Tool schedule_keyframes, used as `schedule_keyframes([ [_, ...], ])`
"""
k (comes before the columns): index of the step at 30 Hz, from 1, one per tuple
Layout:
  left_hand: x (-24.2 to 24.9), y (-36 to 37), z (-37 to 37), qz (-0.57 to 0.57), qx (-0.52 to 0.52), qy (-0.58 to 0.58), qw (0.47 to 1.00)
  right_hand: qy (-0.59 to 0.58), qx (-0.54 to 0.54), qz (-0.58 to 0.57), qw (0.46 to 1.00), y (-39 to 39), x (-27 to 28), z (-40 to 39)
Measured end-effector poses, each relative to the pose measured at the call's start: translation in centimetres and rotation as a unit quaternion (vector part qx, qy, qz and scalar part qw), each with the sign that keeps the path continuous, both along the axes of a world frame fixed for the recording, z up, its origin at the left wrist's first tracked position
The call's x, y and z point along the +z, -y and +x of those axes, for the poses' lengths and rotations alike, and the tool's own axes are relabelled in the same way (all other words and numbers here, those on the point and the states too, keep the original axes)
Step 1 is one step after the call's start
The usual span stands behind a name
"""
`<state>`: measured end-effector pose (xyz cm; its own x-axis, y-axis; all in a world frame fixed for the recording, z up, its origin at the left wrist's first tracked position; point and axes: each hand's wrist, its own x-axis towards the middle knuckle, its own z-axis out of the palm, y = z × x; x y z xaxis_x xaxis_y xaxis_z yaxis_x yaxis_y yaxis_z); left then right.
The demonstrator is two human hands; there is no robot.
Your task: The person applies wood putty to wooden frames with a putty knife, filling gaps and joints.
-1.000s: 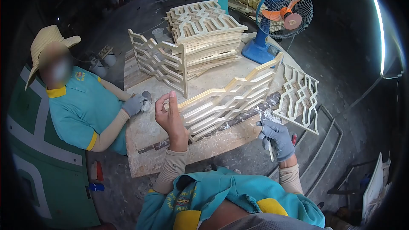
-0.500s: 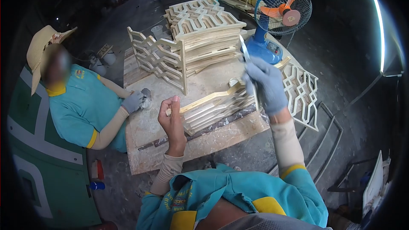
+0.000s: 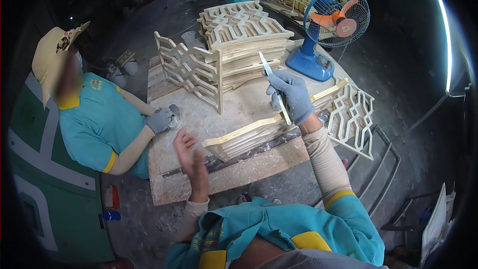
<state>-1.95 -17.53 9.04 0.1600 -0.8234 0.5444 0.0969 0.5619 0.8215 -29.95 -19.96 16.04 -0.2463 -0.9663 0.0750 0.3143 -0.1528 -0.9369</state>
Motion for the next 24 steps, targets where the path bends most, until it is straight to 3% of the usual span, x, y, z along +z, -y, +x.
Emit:
schedule_keyframes([
  [2, -3.2, -0.3, 3.4, 0.017, 0.106, -0.043, 0.993, 0.0, 0.001, -0.007, 1.0, 0.0, -0.1, -0.1],
  [4, -5.8, -1.3, 7.1, 0.136, 0.156, 0.037, 0.978, -0.008, 0.009, -0.006, 1.0, -0.1, -0.2, -0.1],
  [6, -8.3, -3.2, 8.1, 0.184, 0.048, 0.004, 0.982, -0.008, 0.012, -0.008, 1.0, -0.1, -0.2, -0.2],
  [7, -8.4, -4.7, 8.1, 0.28, -0.075, -0.076, 0.954, -0.006, 0.016, -0.007, 1.0, -0.1, -0.2, -0.2],
  [8, -8.5, -6.5, 7.9, 0.368, -0.196, -0.153, 0.896, -0.005, 0.015, -0.007, 1.0, 0.1, -0.4, -0.3],
  [10, -13.9, -7.9, 8.2, 0.454, -0.429, -0.25, 0.74, -0.017, 0.011, -0.012, 1.0, 0.3, -0.7, -0.5],
  [12, -18.2, -10.1, 4.5, 0.318, -0.655, -0.408, 0.55, -0.008, 0.015, -0.018, 1.0, 0.3, -0.6, -0.4],
  [13, -18.0, -10.4, 3.9, 0.319, -0.655, -0.407, 0.551, -0.002, 0.019, -0.024, 1.0, 0.2, -0.5, -0.4],
  [18, -16.0, -12.3, 2.4, 0.543, -0.562, -0.45, 0.433, -0.013, 0.018, -0.019, 1.0, 0.4, -0.3, -0.5],
  [19, -16.3, -12.4, 1.7, 0.544, -0.561, -0.449, 0.434, -0.018, 0.018, -0.021, 0.999, 0.4, -0.3, -0.4],
  [21, -17.0, -12.1, -0.6, 0.476, -0.6, -0.355, 0.536, -0.012, 0.018, -0.023, 0.999, 0.4, 0.0, -0.4],
  [22, -17.2, -12.0, -1.7, 0.476, -0.599, -0.353, 0.538, -0.007, 0.019, -0.021, 1.0, 0.4, 0.0, -0.4],
  [24, -17.2, -11.7, -3.4, 0.394, -0.609, -0.034, 0.687, -0.007, 0.021, -0.026, 0.999, 0.5, -0.1, -0.4],
])
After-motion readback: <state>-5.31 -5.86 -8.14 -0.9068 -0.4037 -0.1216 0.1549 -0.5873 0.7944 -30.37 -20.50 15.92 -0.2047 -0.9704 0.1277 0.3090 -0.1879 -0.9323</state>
